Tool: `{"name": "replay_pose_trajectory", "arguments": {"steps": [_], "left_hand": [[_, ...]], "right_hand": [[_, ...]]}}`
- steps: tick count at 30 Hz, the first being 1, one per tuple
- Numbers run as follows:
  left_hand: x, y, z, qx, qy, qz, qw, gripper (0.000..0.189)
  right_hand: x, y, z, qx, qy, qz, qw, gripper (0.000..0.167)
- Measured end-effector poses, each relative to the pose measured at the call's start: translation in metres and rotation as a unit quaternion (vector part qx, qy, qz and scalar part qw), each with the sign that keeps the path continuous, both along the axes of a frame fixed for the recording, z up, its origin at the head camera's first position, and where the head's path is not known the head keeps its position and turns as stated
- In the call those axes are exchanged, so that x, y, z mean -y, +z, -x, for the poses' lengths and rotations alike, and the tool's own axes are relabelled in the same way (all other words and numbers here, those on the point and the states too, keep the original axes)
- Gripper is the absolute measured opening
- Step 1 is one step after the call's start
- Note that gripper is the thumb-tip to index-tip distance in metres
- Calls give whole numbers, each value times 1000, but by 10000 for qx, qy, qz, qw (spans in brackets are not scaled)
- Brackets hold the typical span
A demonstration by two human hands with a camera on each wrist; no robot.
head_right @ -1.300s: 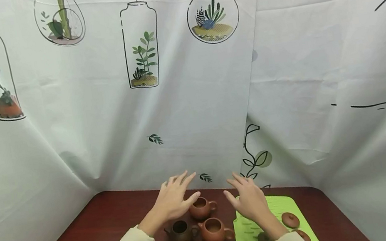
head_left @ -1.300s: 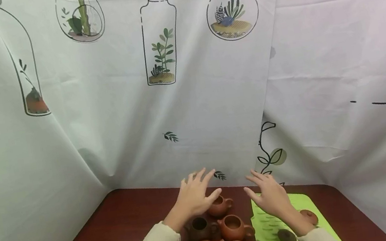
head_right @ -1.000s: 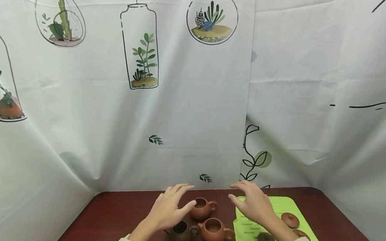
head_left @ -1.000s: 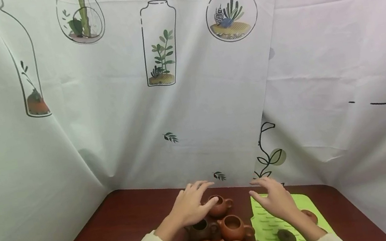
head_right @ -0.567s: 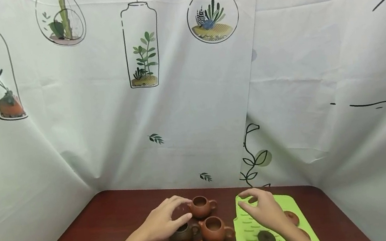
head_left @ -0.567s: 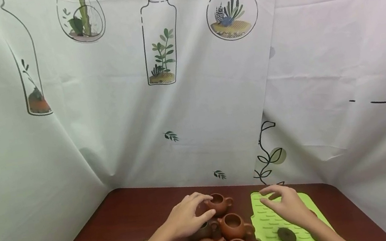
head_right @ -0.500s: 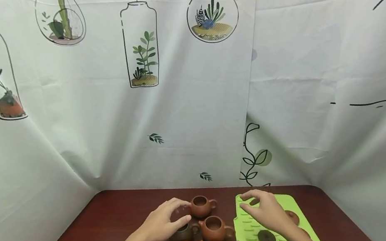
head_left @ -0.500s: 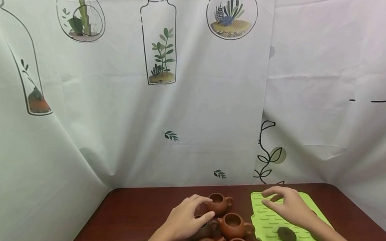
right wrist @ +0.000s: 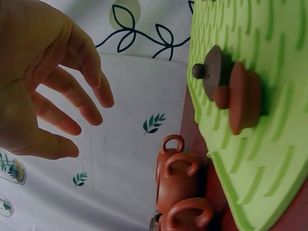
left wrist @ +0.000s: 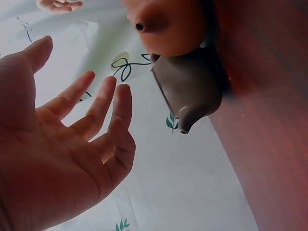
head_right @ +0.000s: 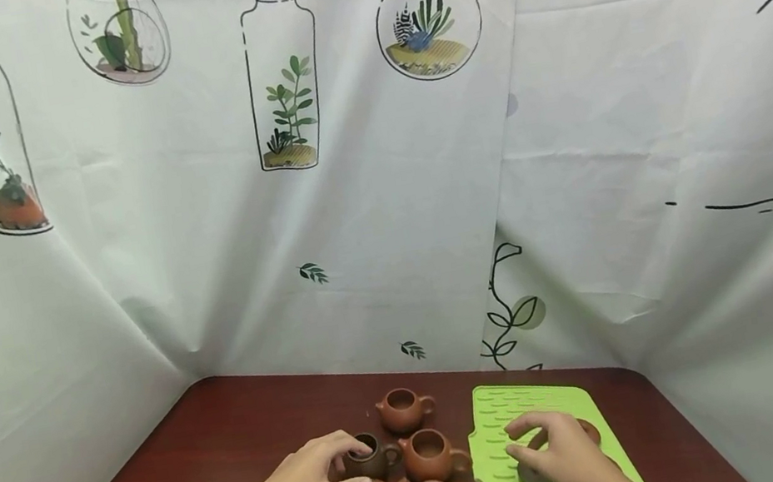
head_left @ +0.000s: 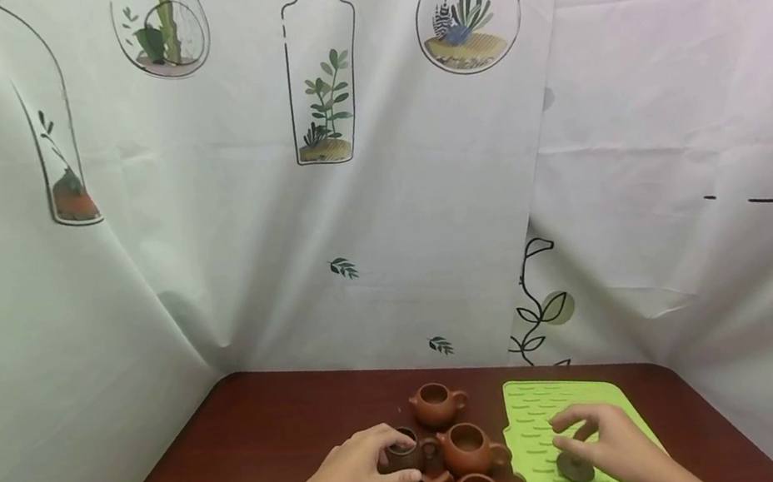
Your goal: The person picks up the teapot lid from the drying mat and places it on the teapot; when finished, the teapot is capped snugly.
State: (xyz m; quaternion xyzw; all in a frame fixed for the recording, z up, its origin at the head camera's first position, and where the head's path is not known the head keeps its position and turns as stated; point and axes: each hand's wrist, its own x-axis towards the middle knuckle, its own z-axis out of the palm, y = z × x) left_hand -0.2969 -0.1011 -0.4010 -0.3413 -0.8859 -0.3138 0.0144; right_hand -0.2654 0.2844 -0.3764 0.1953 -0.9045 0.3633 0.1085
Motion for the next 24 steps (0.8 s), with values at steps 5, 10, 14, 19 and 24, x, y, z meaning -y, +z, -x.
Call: {"name": "replay_pose_trajectory", "arguments": {"steps": [5,10,14,19,24], "left_hand": [[3,-8,-4,125,-25,158,9998,47],[3,-16,-8,-97,-49,386,9992,52],[2,-20,-11,-109,-74,481,9988,56],[1,-22,-11,-93,-23,597,9982,58],[-1,-23,-10,-87,95,711,9974,59]], "right_hand": [[-11,-7,-6,614,174,-61,9979,21],[-23,-18,-6,1085,652,-23,9920,22],[-29,-28,-9,1905,687,420,9784,26],[-32,-38,-10,2527,282,659,9649,37],[-54,-65,9,2482,380,424,9670,36]]}}
